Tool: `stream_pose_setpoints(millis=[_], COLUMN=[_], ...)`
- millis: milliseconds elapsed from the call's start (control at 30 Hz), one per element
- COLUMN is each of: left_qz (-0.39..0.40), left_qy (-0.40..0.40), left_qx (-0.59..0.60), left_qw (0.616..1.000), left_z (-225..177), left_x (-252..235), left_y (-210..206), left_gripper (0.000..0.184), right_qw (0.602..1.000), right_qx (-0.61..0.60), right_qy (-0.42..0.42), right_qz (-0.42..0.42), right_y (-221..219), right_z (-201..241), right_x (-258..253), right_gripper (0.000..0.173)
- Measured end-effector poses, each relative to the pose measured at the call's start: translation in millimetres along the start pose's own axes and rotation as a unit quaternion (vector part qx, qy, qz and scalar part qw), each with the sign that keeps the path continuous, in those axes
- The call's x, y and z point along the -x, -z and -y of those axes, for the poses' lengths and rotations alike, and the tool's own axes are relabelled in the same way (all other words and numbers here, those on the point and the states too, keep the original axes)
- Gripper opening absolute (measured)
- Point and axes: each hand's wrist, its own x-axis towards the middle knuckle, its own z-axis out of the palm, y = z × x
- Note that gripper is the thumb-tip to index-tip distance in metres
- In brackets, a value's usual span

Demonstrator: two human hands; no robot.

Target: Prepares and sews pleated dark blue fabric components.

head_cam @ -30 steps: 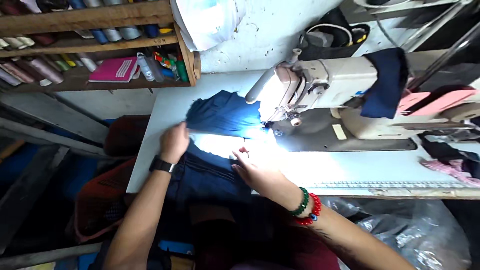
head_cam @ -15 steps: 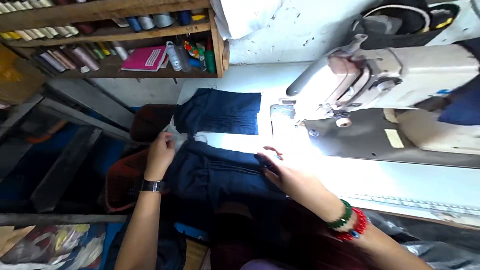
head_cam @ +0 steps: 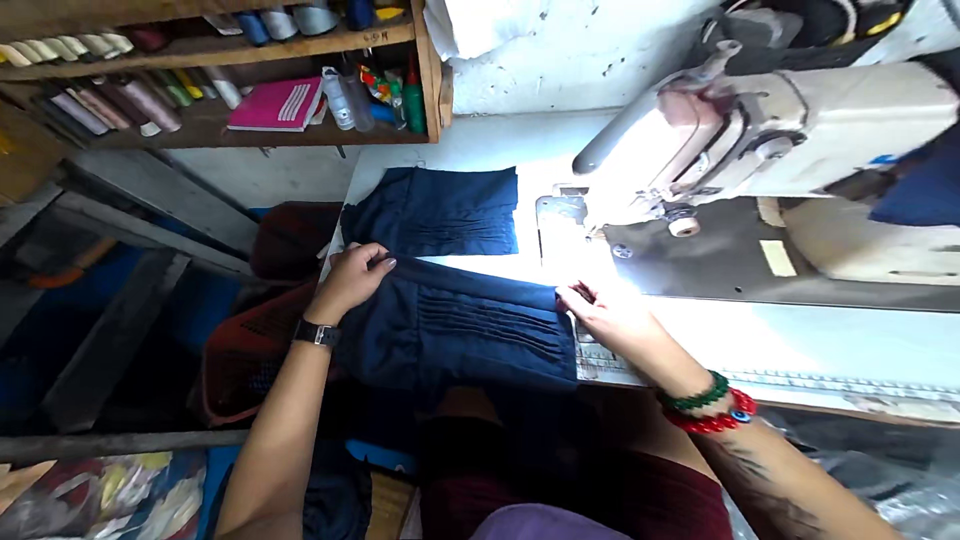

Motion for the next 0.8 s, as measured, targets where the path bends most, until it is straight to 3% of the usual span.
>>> stream_pose_setpoints(millis=[100,267,533,667,767,800], left_qz=[-0.027,-0.054,-0.093,-0.089,-0.109,-0.106], left_qy=[0.011,0.003,0.064,0.05,0.049,0.049], left_qx=[-0.046,-0.01,-0.071,-0.081,-0.049,-0.028], left_qw=[0.999,0.998,0.991,0.991,0.992,0.993], left_z=[-14,-25,-8,-16,-14,-12], left_x=[3,20,20,22,25,27], left_y=[-5,-9,-15,-14,-15,-14], left_gripper=[0.023,0.025,0.028,0.026,0.03,0.032], right_qw=[0.999,0.995,0.995,0.997,0.999,0.997], right_qx=[0.014,-0.001,0.096,0.063,-0.018,-0.038], right_qy=[-0.009,-0.038,-0.017,-0.003,0.001,0.019], right_qz=[0.03,0.089,-0.021,-0.05,0.032,0.063], right_y=[2,12,1,-3,1,0], right_z=[4,9,-15,-9,0,0], right_x=[-4,-7,-17,-12,-5,-3], right_gripper=[0.038,0.037,0.025,0.034,0.046,0.057])
